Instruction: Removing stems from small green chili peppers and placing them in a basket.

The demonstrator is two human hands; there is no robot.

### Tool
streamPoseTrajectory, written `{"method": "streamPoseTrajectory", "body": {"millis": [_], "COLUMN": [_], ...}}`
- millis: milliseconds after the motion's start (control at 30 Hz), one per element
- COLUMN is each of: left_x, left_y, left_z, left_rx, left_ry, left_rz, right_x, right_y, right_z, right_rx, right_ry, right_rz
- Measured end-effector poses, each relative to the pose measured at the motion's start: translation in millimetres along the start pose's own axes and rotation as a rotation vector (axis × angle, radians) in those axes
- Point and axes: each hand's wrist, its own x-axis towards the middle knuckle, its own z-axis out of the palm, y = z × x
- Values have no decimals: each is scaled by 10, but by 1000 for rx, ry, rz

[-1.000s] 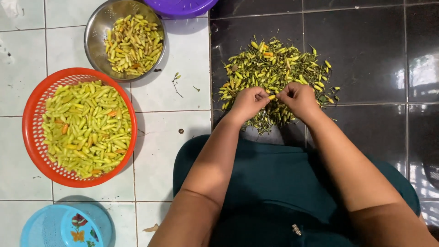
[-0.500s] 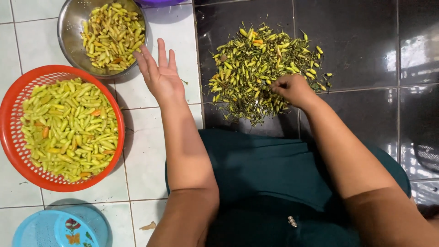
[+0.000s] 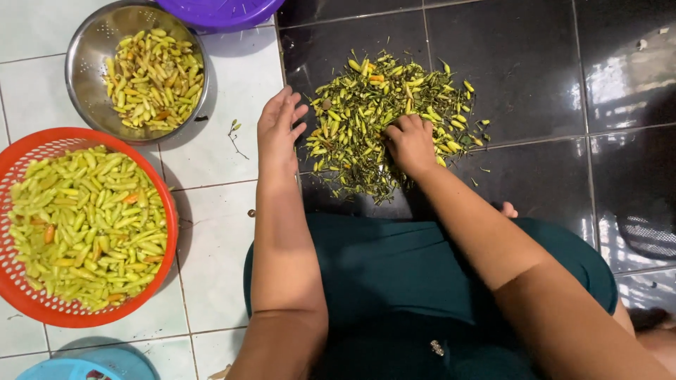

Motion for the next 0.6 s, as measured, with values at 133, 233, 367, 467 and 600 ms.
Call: {"method": "streamPoseTrajectory", "body": {"millis": [133, 233, 367, 467, 600], "left_x": [10, -13, -29, -37, -45], "left_y": [-77, -70, -56, -76, -100], "left_z": [21, 97, 160, 165, 175], "left_rx": [26, 49, 192, 217, 215], "left_ry": [9, -10, -87, -105, -124], "left_rz": [-5, -15, -58, -52, -33], "right_x": [-3, 22, -1, -22, -50], "right_y": [149, 214, 54, -8, 26], "right_z": [74, -67, -72, -20, 75], "right_rx": [19, 162, 10, -37, 8], "right_ry": [5, -63, -75, -33, -67], "right_rz": [12, 34, -7, -16, 55]}}
